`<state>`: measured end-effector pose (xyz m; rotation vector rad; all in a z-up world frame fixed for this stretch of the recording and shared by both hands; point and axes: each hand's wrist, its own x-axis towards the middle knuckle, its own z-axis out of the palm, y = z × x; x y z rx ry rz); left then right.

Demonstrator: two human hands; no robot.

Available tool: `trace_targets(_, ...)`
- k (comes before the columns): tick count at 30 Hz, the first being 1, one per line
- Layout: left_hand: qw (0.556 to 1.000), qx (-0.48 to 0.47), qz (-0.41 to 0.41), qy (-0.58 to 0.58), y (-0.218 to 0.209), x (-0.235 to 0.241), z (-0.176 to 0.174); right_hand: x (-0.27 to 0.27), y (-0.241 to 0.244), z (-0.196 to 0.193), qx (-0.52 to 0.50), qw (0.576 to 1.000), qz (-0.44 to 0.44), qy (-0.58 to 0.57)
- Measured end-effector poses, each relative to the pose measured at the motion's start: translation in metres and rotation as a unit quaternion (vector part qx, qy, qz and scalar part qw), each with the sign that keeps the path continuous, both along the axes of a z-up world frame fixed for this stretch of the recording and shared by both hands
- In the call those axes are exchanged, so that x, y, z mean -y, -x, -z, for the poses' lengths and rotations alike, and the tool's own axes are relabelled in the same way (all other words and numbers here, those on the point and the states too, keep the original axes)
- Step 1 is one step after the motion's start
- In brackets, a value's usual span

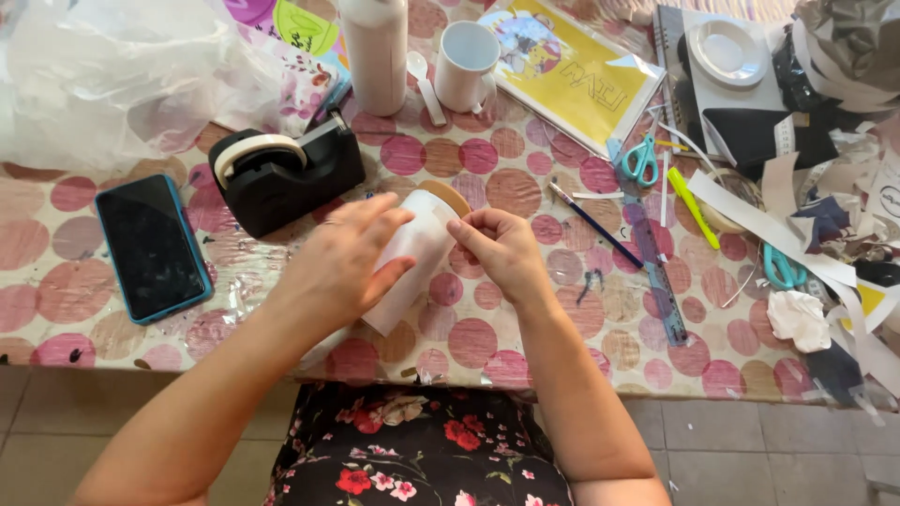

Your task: Wrapping a white tumbler with paper and securing it with tape

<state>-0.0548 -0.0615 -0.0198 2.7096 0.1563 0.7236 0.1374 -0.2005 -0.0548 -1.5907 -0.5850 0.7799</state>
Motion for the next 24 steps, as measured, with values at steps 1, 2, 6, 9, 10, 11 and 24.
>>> trace_targets(1, 1.0, -0.012, -0.005, 0.018, -0.012, -0.001, 0.007, -0.001, 0.001, 0.003, -0.004, 1.0, 0.012, -0.007)
trace_targets(2, 0.999, -0.024, -0.01, 0.035, -0.026, -0.002, 0.014, -0.003, 0.001, 0.006, -0.007, 1.0, 0.024, -0.014)
trace_targets(6, 0.997, -0.07, -0.029, 0.021, -0.035, -0.007, 0.042, -0.005, 0.005, 0.007, -0.024, 0.999, 0.021, -0.015)
trace_targets(9, 0.996, -0.074, -0.042, 0.04, -0.035, -0.005, 0.046, -0.005, 0.004, 0.008, -0.029, 0.999, 0.021, -0.016)
trace_targets(10, 0.996, -0.073, -0.043, 0.033, -0.035, -0.004, 0.045, -0.006, 0.003, 0.009, -0.028, 0.999, 0.023, -0.016)
trace_targets(11, 0.996, -0.072, -0.044, 0.026, -0.035, -0.002, 0.046, -0.005, 0.003, 0.01, -0.028, 0.999, 0.024, -0.015)
trace_targets(24, 0.996, -0.073, -0.048, -0.034, -0.033, 0.0, 0.035, -0.007, 0.008, 0.001, -0.011, 0.999, 0.031, 0.002)
